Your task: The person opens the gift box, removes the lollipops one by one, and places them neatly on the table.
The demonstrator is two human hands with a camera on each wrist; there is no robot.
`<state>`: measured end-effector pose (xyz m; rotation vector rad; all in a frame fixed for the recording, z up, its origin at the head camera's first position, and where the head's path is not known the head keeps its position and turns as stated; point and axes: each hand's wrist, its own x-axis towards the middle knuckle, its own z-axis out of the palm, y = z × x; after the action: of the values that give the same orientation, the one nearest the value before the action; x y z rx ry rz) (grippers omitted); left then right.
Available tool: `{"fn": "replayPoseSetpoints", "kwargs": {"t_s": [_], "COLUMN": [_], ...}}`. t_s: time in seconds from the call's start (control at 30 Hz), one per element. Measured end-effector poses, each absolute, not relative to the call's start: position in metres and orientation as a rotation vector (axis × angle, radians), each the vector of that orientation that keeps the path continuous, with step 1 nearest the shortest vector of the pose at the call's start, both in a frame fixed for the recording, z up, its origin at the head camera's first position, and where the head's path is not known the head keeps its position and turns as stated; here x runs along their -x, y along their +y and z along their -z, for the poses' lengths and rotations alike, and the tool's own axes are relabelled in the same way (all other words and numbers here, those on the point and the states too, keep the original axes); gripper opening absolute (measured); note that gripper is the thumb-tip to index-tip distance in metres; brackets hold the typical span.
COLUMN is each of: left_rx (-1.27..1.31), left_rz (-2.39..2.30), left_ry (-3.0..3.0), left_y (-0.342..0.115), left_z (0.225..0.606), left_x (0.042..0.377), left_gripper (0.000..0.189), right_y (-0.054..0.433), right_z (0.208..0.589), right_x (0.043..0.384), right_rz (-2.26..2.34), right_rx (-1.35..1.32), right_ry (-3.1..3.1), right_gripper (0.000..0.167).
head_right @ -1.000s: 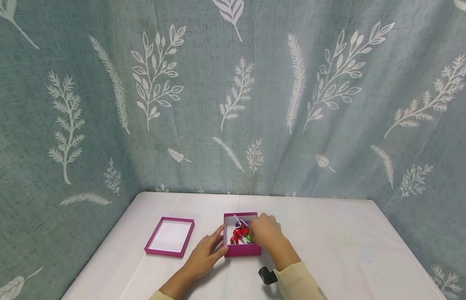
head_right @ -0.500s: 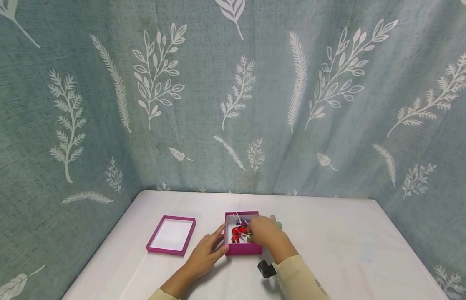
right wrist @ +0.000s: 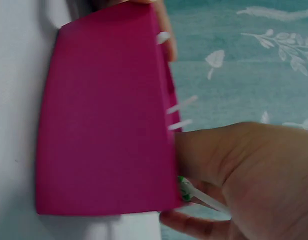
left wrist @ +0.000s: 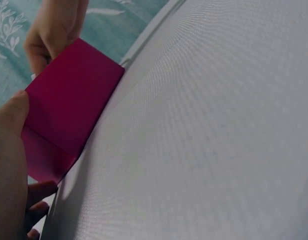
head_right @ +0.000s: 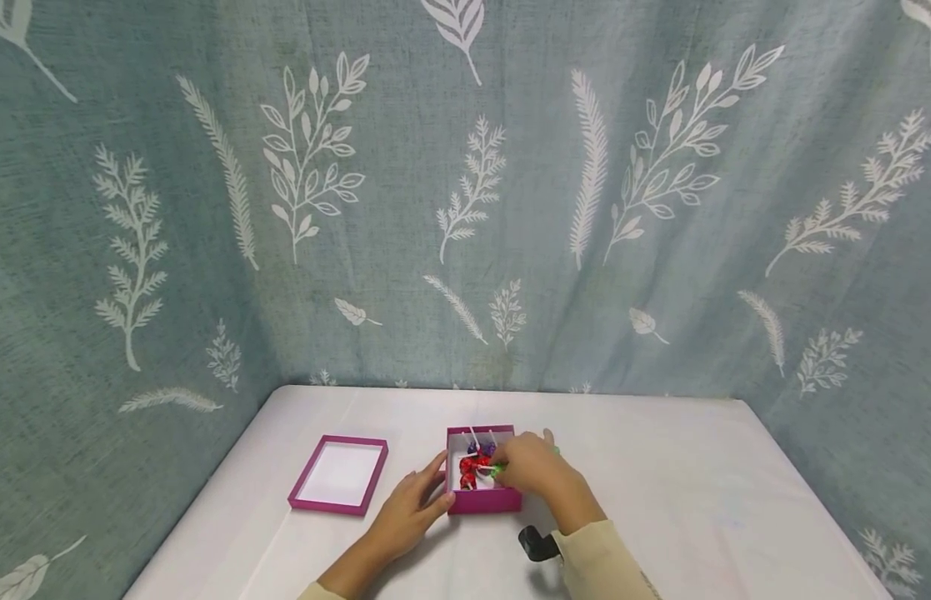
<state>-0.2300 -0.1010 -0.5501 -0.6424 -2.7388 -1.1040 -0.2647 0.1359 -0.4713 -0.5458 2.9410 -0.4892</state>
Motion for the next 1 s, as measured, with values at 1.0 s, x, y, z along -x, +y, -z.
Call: {"fn": "replayPoseSetpoints", "kwargs": {"t_s": [1.0], "left_rx": [0.676], "left_rz": [1.102], "left_ry": [-2.726], "left_y": [-0.100], "left_z": [0.551], "left_x": [0.232], "left_gripper": [0.071], "right_y": [0.194], "right_z": [0.476], "right_x": [0.252], "right_rz": [1.389], "right_rx": [0.307], "right_ry": [2.889], "right_gripper": [0.022]}}
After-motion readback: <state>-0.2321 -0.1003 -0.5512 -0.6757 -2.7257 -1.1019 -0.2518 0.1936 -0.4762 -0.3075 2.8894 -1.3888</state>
